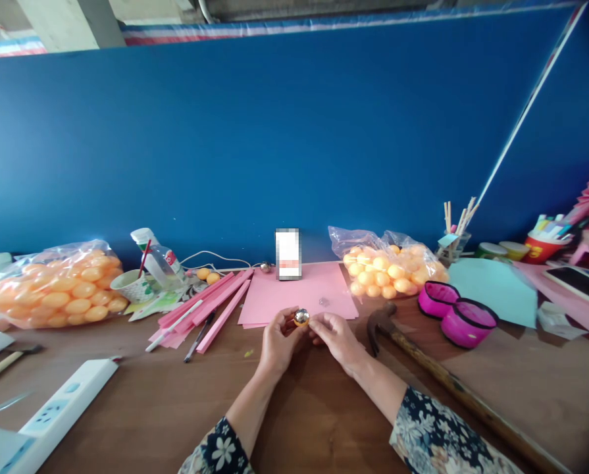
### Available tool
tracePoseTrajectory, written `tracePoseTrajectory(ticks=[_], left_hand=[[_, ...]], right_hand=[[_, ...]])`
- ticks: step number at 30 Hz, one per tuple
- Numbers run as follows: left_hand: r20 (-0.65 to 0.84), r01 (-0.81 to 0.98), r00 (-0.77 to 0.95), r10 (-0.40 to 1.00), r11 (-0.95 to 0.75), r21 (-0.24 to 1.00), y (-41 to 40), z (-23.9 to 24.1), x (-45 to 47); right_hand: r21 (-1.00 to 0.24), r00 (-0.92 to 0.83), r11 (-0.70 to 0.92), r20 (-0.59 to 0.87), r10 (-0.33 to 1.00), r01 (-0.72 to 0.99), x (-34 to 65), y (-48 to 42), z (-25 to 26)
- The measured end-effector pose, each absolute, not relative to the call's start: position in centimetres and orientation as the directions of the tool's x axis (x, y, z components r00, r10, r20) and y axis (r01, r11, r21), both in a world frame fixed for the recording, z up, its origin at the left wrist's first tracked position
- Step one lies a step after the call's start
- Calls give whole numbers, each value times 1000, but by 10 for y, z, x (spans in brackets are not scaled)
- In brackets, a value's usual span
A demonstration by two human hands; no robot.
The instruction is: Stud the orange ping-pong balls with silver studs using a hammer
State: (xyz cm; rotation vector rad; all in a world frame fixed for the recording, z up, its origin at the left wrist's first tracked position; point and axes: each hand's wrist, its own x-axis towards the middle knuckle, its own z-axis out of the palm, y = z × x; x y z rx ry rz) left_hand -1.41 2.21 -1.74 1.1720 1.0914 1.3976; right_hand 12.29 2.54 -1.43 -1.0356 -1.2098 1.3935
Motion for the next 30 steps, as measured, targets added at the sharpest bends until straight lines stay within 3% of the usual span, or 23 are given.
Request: tracePoseTrajectory(ticks=[30], left_hand=[[129, -91, -35, 991, -132, 987, 23, -21, -14]], right_hand=[[-987, -168, -69, -44, 985, -146, 123, 27, -12]])
